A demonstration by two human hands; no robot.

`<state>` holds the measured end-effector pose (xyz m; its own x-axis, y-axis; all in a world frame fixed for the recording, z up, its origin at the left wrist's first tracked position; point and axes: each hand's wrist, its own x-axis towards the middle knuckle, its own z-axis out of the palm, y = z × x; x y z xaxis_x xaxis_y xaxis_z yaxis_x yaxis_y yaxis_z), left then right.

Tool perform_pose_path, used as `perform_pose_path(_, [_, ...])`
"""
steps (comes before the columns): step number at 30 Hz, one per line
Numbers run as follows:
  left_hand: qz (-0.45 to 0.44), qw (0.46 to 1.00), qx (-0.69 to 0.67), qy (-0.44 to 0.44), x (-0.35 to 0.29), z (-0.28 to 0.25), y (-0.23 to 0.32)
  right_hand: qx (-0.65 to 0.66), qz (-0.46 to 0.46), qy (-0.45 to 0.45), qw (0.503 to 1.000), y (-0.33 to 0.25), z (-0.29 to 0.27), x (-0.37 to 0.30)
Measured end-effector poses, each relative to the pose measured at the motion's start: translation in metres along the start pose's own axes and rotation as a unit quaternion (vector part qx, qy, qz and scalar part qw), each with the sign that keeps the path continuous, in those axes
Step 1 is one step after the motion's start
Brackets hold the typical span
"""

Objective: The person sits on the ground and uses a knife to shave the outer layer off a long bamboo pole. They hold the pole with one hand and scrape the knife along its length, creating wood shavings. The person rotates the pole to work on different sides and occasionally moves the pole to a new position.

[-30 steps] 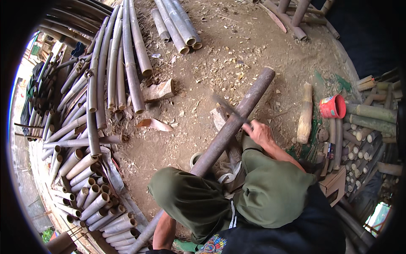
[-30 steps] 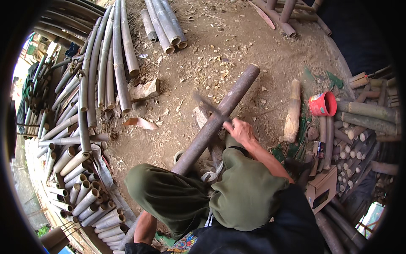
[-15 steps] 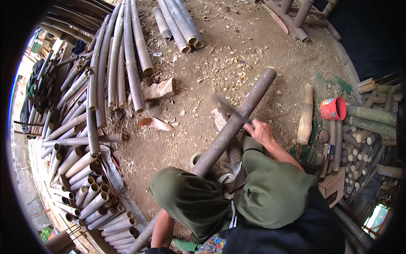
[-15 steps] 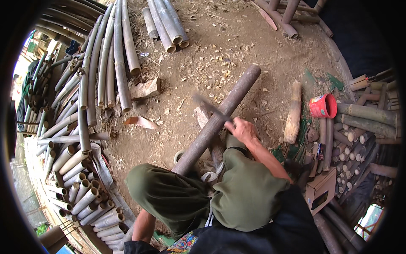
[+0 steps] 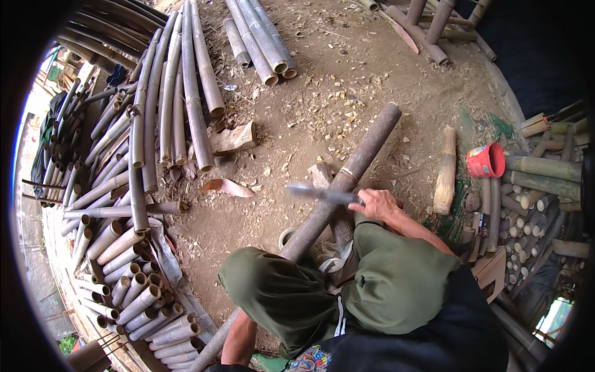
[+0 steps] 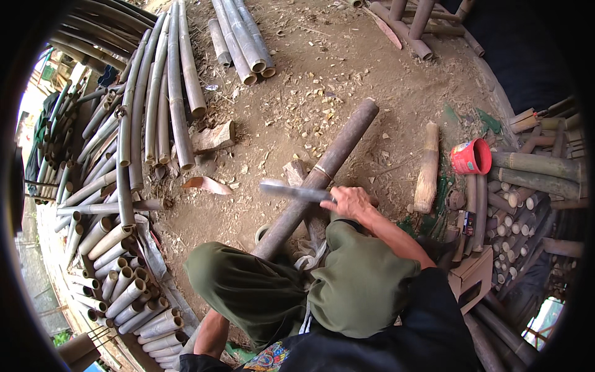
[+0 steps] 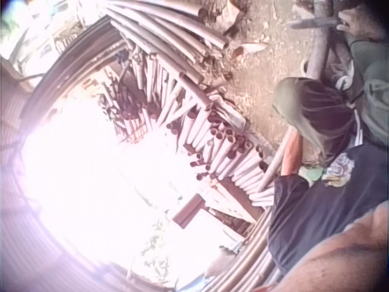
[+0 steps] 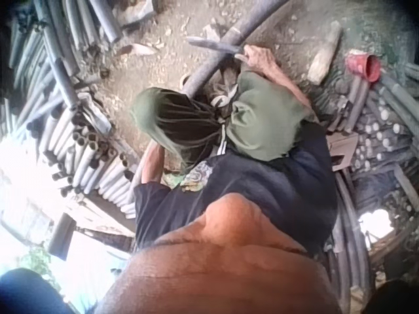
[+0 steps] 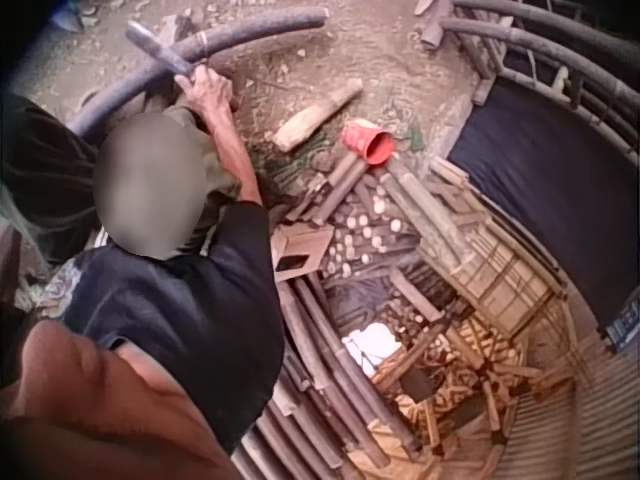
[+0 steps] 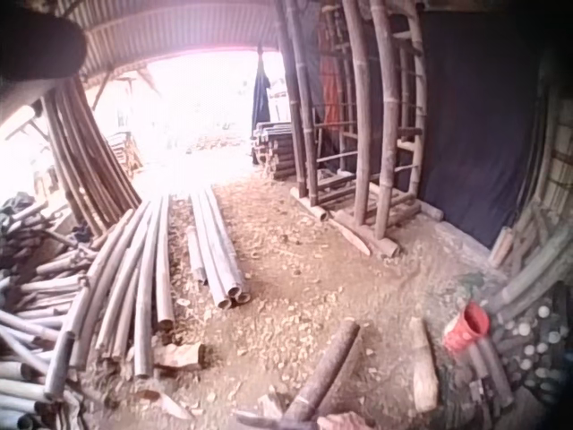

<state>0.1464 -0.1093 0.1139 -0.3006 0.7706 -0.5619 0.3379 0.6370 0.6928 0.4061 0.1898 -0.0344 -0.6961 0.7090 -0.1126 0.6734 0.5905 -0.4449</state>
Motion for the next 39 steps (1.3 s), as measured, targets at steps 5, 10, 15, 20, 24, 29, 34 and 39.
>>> perform_pose_path(5, [0.002, 1.000, 0.003, 0.001, 0.003, -0.002, 0.001, 0.033, 0.083, 0.046, 0.995, 0.002, 0.001, 0.011])
perform_pose_path(10, [0.002, 1.000, 0.003, -0.003, 0.004, -0.006, 0.002, 0.038, 0.180, 0.075, 0.980, 0.003, 0.000, 0.010])
perform_pose_path(15, [0.003, 1.000, 0.002, 0.003, 0.008, -0.006, 0.003, -0.008, -0.060, -0.040, 0.997, 0.003, 0.000, 0.002])
perform_pose_path(20, [0.009, 1.000, 0.005, -0.010, 0.014, -0.004, 0.005, 0.064, 0.208, 0.113, 0.969, 0.026, 0.027, 0.004])
perform_pose_path(24, [0.001, 1.000, 0.006, -0.001, 0.010, -0.007, 0.004, 0.024, -0.021, 0.008, 0.999, 0.004, 0.010, -0.003])
perform_pose_path(29, [0.007, 1.000, 0.012, -0.003, 0.014, -0.007, 0.007, 0.061, 0.081, 0.046, 0.994, 0.004, 0.007, 0.010])
perform_pose_path(34, [0.012, 1.000, 0.011, -0.008, 0.015, -0.007, 0.006, 0.066, 0.212, 0.084, 0.971, 0.009, 0.006, 0.008])
perform_pose_path(39, [0.011, 1.000, 0.013, -0.003, 0.019, -0.006, 0.006, -0.063, -0.112, -0.060, 0.990, 0.014, -0.003, 0.009])
